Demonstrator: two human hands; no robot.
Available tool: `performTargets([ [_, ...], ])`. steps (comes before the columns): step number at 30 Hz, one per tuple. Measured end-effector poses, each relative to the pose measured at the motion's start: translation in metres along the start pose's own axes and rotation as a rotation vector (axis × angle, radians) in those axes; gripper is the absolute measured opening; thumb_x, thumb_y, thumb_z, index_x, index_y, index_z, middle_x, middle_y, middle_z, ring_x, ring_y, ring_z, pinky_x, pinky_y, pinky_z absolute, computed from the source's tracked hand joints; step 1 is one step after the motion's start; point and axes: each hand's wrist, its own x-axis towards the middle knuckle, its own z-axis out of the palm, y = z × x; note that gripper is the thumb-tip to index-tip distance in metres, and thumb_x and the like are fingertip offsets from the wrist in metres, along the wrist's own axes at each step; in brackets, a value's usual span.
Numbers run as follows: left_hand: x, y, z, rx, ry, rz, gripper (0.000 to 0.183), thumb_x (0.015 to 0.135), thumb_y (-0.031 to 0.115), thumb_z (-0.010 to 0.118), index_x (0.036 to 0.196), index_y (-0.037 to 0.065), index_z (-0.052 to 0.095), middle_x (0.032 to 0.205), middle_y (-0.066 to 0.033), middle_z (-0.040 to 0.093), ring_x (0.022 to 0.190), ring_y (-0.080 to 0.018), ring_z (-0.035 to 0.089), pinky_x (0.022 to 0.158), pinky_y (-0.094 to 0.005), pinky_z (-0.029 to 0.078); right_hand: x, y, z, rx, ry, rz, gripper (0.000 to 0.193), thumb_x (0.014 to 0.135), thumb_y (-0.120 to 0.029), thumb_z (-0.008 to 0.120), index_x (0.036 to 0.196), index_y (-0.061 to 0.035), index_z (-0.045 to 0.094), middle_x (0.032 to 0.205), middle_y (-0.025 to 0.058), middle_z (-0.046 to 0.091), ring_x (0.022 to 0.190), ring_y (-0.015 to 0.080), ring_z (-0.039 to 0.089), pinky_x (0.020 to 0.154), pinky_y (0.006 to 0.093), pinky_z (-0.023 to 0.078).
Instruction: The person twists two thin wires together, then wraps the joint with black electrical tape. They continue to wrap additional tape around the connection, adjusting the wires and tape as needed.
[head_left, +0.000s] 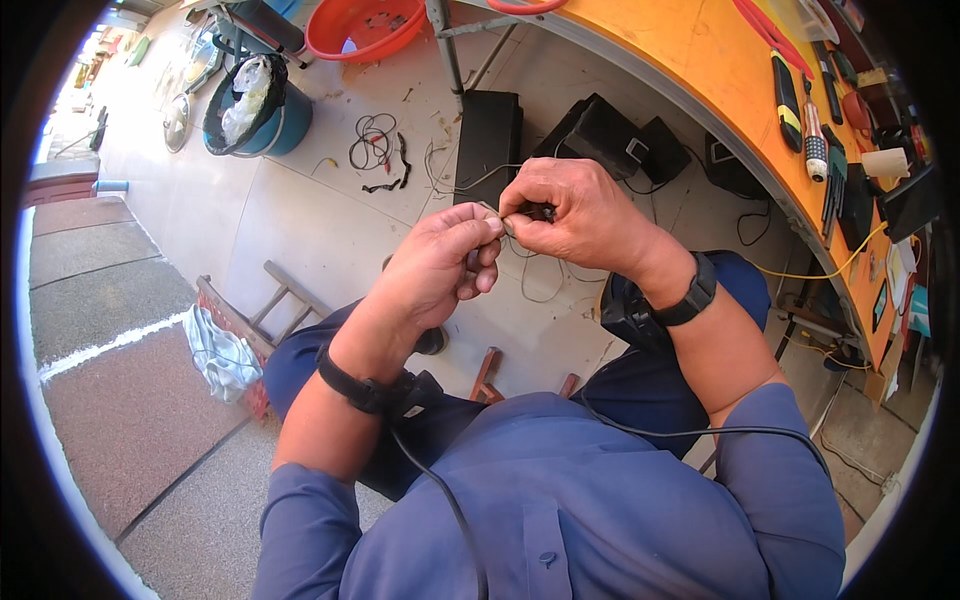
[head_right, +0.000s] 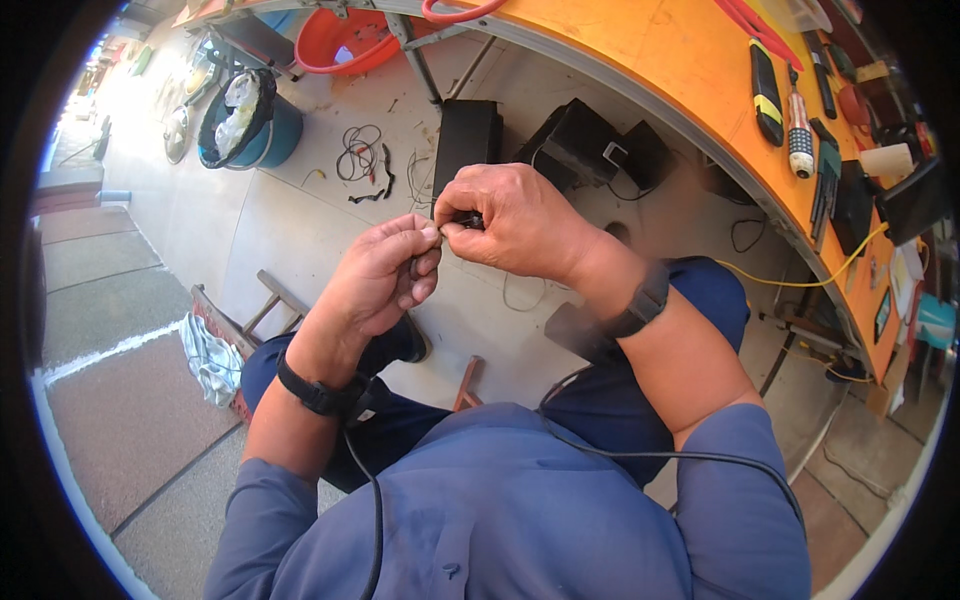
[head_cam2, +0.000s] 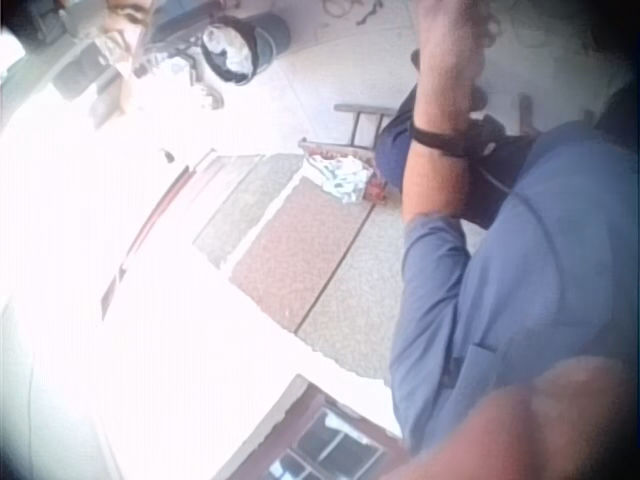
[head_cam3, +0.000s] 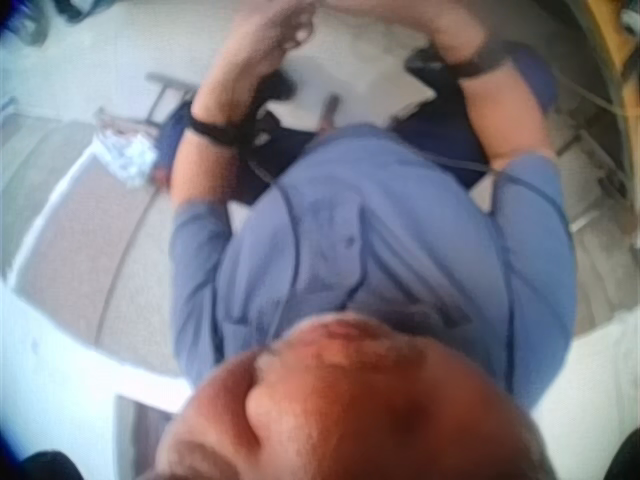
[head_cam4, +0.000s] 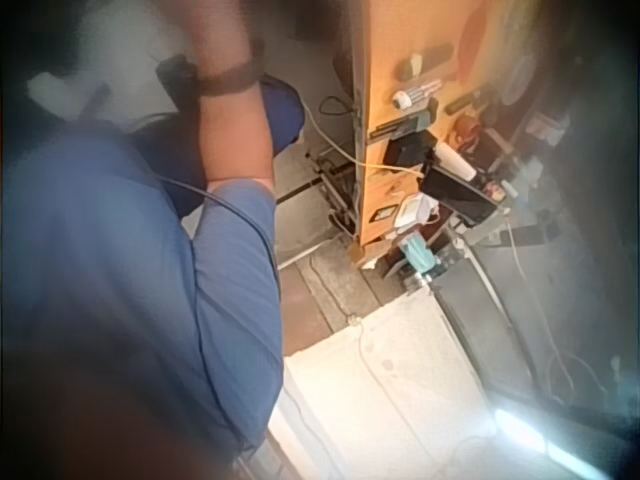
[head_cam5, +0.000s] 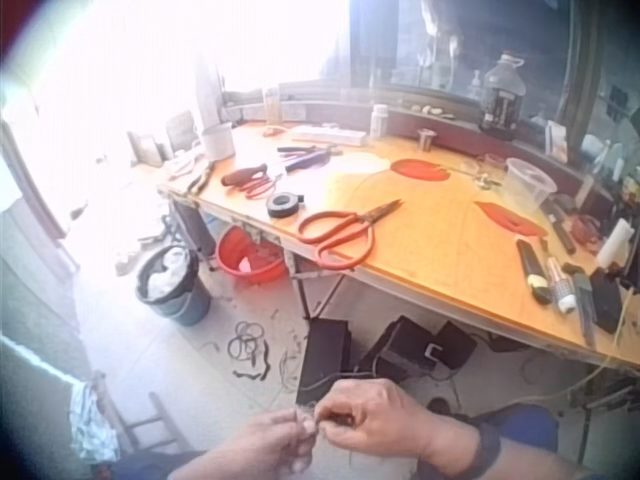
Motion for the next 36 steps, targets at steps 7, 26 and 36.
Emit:
performTargets([
  [7,0.003,-0.005,-0.003,1.074,0.247,0.999,0.020,0.086,0.002,0.074,0.104,0.006,0.065,0.087,-0.0094,0.065,0.071,-0.0275,0.067,0.061,-0.0373,0.054,0.002,0.003,-0.005,0.353,-0.084,0.315,0.006,0.085,-0.005,0.070,0.088,-0.0012,0.072,0.078,0.0015,0.067,0.071,0.0068,0.059,0.066,0.0248,0.049],
  [26,0.002,-0.005,0.003,1.012,0.348,1.079,0.026,0.083,0.000,0.077,0.106,0.007,0.066,0.090,-0.0078,0.063,0.070,-0.0210,0.065,0.062,-0.0324,0.052,0.002,0.003,-0.006,0.406,-0.086,0.343,0.007,0.088,-0.007,0.071,0.090,-0.0005,0.072,0.079,-0.0026,0.066,0.074,0.0041,0.057,0.065,0.0234,0.048],
  [36,0.002,-0.009,0.004,0.729,0.226,0.580,0.014,0.090,0.008,0.073,0.101,0.007,0.065,0.080,-0.0079,0.062,0.067,-0.0167,0.064,0.055,-0.0314,0.048,-0.001,0.002,-0.002,0.063,-0.032,0.070,0.010,0.082,-0.007,0.071,0.090,-0.0021,0.073,0.079,0.0033,0.067,0.071,0.0103,0.061,0.064,0.0270,0.049],
])
